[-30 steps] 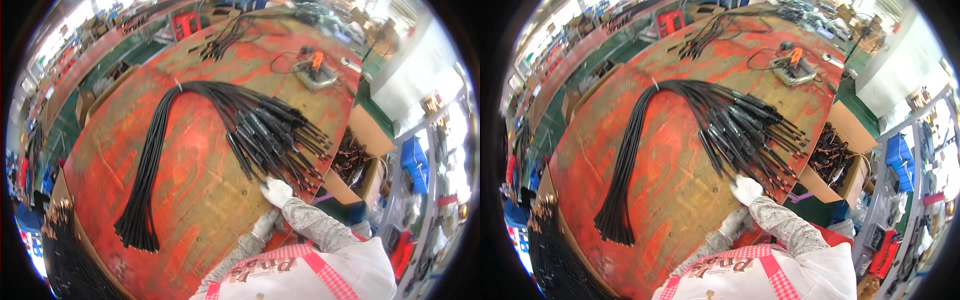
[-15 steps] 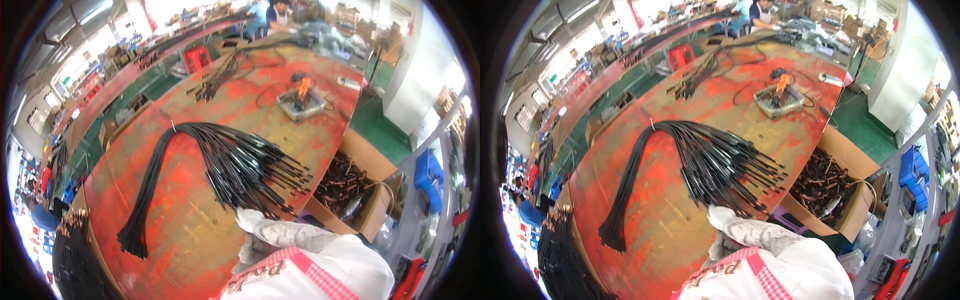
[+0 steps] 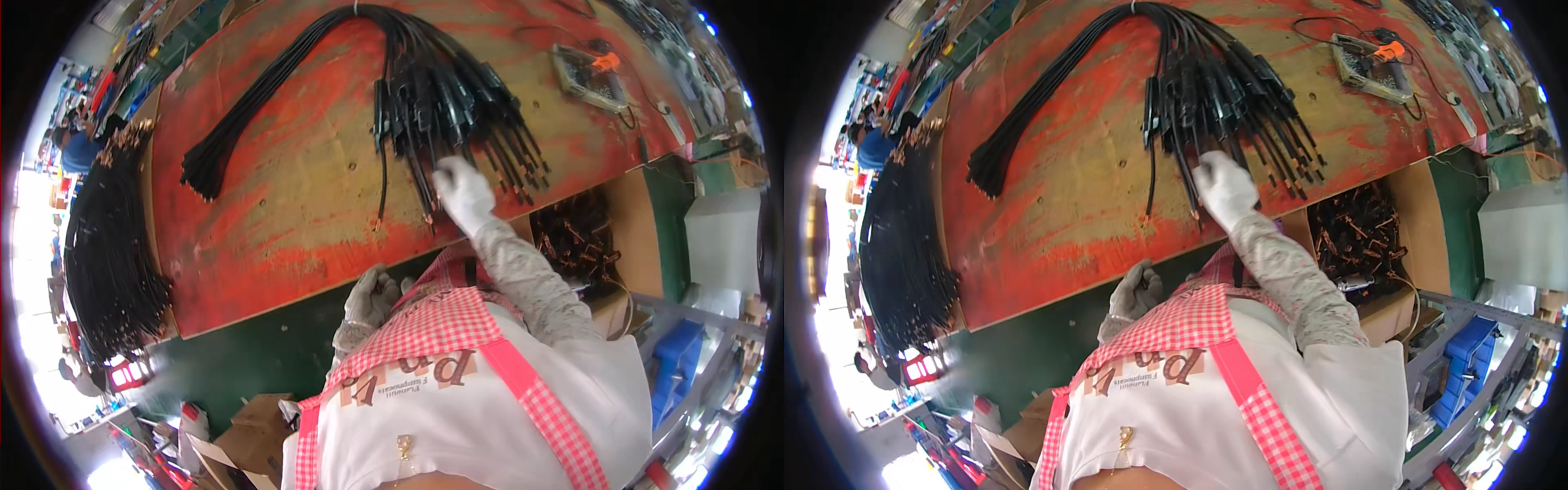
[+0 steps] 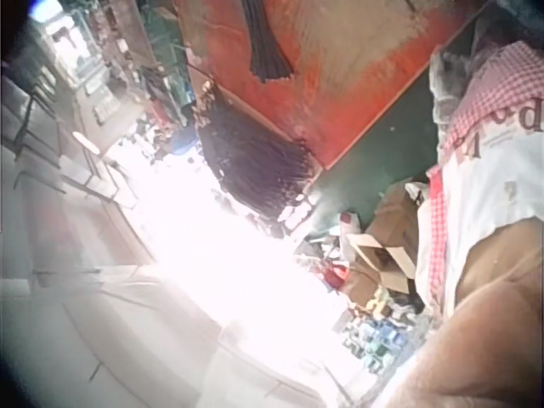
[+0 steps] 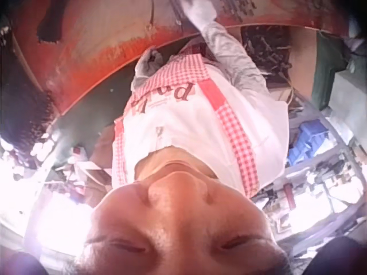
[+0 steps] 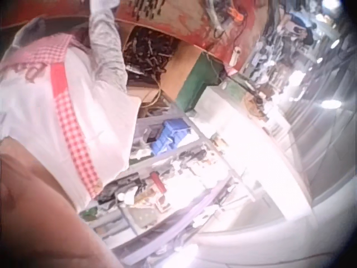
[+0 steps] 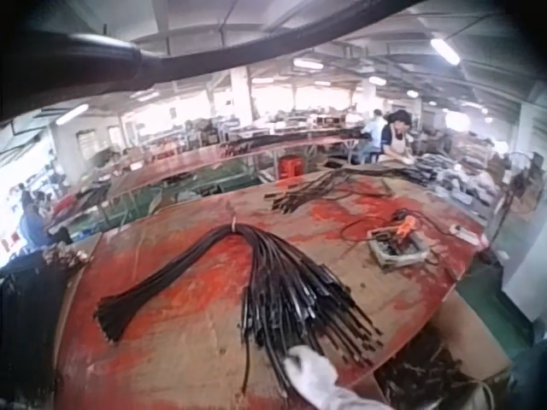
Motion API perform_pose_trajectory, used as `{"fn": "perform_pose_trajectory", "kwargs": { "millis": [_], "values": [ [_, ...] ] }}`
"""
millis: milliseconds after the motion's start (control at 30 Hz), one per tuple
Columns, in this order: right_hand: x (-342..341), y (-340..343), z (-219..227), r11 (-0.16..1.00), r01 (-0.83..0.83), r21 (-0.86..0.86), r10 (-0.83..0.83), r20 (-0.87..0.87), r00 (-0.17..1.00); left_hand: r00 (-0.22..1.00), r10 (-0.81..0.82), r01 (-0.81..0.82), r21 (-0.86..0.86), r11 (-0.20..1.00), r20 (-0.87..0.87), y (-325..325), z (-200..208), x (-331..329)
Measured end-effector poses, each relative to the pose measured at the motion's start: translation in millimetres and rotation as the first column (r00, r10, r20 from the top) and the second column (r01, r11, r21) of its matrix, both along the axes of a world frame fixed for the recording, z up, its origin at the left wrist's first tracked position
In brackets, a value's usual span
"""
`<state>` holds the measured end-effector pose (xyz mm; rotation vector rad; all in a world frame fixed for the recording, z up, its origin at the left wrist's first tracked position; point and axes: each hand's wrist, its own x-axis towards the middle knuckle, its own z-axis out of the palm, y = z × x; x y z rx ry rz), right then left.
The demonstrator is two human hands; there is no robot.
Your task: The person attaches plastic casings onto black cables on the workbench, fetches additional casings from a box to place onto the remaining cables, and attaches a metal connector to a cable end.
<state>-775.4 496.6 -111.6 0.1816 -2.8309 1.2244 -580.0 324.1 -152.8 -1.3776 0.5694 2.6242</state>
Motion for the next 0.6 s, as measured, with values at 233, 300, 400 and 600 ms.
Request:
{"fn": "perform_pose_trajectory", "kwargs": {
  "millis": [233, 300, 400, 600],
  "values": [
    [-36, -1, -29, 0.977, -0.071, 0.202, 0.024, 0.23, 0.973, 0.983, -0.105, 0.123, 0.11, 0.986, -0.151, 0, 3, -29],
    [-46, -9, -35, 0.955, -0.099, 0.28, 0.005, 0.319, 0.948, 0.954, -0.169, 0.203, 0.12, 0.972, -0.247, -3, -12, -52],
    [-53, -12, -18, 0.997, -0.082, 0.008, 0.063, 0.566, 0.822, 0.913, -0.302, 0.295, -0.066, 0.953, -0.273, -7, -37, -94],
    [-86, -4, -49, 0.976, -0.085, -0.2, 0.214, 0.82, 0.531, 0.842, -0.53, 0.499, -0.233, 0.835, -0.096, 11, -33, -139]
  ]
}}
